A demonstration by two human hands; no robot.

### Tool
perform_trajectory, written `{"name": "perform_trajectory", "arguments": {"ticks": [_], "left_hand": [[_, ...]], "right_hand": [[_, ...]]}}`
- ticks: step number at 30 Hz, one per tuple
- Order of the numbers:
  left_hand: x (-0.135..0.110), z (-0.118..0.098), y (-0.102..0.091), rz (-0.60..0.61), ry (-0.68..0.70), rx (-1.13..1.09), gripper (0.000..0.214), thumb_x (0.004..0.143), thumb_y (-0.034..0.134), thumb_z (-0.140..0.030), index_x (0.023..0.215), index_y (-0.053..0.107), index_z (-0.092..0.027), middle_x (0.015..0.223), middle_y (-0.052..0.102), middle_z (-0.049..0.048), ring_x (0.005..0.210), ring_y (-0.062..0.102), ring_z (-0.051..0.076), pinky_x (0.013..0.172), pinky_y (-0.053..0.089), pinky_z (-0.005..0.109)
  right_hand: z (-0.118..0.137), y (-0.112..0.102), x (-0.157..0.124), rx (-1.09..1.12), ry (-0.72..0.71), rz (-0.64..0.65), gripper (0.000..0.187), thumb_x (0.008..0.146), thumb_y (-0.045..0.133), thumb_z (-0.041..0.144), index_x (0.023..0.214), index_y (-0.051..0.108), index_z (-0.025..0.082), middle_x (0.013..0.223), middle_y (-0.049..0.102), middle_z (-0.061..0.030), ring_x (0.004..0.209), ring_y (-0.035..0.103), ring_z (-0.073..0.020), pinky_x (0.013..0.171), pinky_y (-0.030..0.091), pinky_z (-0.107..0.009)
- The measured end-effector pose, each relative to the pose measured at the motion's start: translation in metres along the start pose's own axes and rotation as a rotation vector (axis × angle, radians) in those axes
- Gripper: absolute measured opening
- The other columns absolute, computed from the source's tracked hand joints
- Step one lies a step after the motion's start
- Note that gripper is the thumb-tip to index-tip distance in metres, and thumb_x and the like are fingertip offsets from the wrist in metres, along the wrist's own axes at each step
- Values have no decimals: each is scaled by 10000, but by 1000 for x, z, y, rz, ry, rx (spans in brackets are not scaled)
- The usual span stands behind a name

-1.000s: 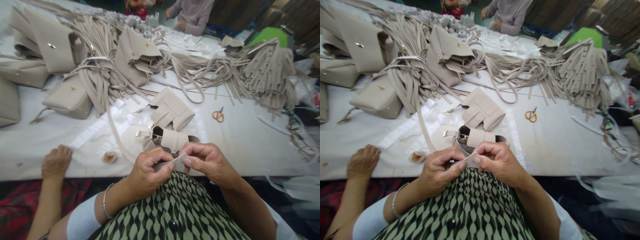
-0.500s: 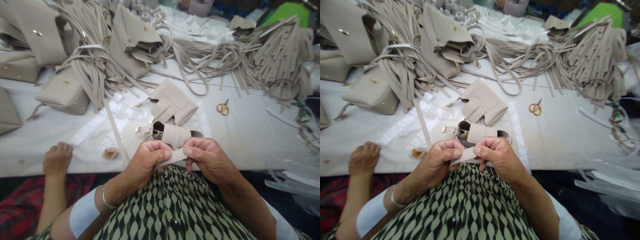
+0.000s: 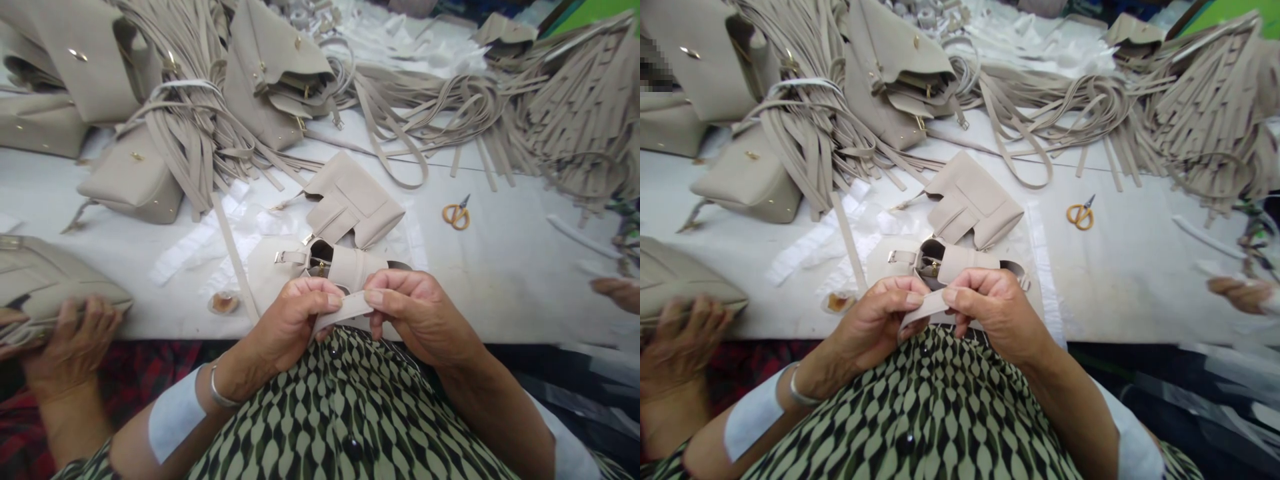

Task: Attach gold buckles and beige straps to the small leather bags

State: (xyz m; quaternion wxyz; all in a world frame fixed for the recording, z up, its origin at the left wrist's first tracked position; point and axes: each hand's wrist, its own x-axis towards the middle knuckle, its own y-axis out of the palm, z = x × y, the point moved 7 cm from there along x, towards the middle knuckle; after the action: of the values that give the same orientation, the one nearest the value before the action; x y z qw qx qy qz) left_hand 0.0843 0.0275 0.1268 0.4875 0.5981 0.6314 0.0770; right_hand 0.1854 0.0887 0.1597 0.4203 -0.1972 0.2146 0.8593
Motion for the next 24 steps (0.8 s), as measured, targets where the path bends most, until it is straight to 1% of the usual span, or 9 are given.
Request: {"name": "perform_trajectory", "arguments": {"ticks": [14, 19, 24], "left_hand": [[-2, -1, 2, -8, 2, -54, 145, 576, 636, -227, 639, 609, -98, 465, 508, -14, 396, 391, 57, 398, 253, 185], [-3, -2, 2, -5, 41, -37, 154, 613, 655, -244, 647, 600, -104, 476, 502, -20, 404, 378, 54, 406, 244, 185], [-2, 2, -1, -7, 53, 0, 178, 645, 675, -254, 605, 572, -115, 459, 484, -29, 404, 360, 51, 412, 232, 186]], "right_hand": [[-5, -3, -1, 0, 11, -12, 196, 731, 681, 295, 637, 612, 138, 541, 580, -6, 438, 497, -89, 417, 409, -194], [-3, -1, -3, -18, -8, 5, 186, 738, 679, 288, 647, 619, 138, 568, 578, -9, 471, 504, -93, 434, 418, -191], [-2, 0, -3, -91, -19, 10, 188, 733, 690, 296, 643, 622, 144, 579, 568, -4, 482, 506, -94, 448, 425, -196]]}}
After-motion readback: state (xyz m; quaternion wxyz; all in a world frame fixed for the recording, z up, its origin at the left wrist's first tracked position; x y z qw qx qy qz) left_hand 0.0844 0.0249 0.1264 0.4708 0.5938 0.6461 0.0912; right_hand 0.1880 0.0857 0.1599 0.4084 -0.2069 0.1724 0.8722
